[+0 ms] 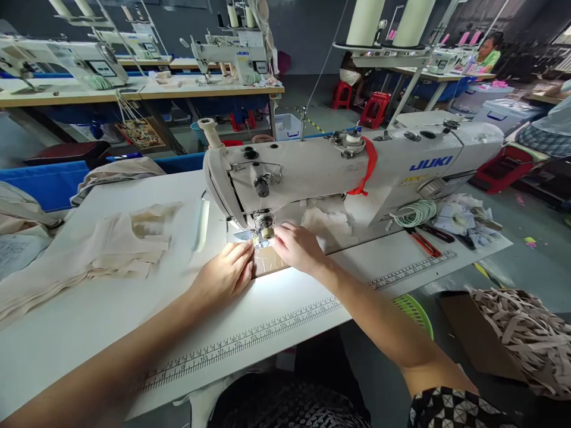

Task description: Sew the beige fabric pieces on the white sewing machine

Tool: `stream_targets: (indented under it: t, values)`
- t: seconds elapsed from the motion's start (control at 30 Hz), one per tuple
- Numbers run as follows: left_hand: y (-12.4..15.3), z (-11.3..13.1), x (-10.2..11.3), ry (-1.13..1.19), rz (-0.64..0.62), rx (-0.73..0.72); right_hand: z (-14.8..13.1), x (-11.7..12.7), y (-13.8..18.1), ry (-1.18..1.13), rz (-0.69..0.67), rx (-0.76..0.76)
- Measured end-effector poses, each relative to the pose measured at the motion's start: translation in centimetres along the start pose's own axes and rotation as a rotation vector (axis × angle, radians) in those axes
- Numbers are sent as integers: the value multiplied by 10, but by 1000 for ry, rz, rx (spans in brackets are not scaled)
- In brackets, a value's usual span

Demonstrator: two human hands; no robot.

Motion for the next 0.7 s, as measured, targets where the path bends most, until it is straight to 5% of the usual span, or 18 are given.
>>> stream_targets:
  t: [0.17, 0.7]
  values:
    - [-1, 2, 1, -62, -4, -44, 16, 1, -16, -122, -47, -169]
    - [2, -10, -14, -32, 12, 31, 15, 2, -7, -102, 48, -186]
Point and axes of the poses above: each hand's wrist, its own y-axis away from the middle knuckle, its own x-axis out of the back of the hand, z = x × y, the point moved 9 cm from there along -y, towards the middle knuckle, and after that the axes turned 9 degrees about -y, right-handed, at the moved point
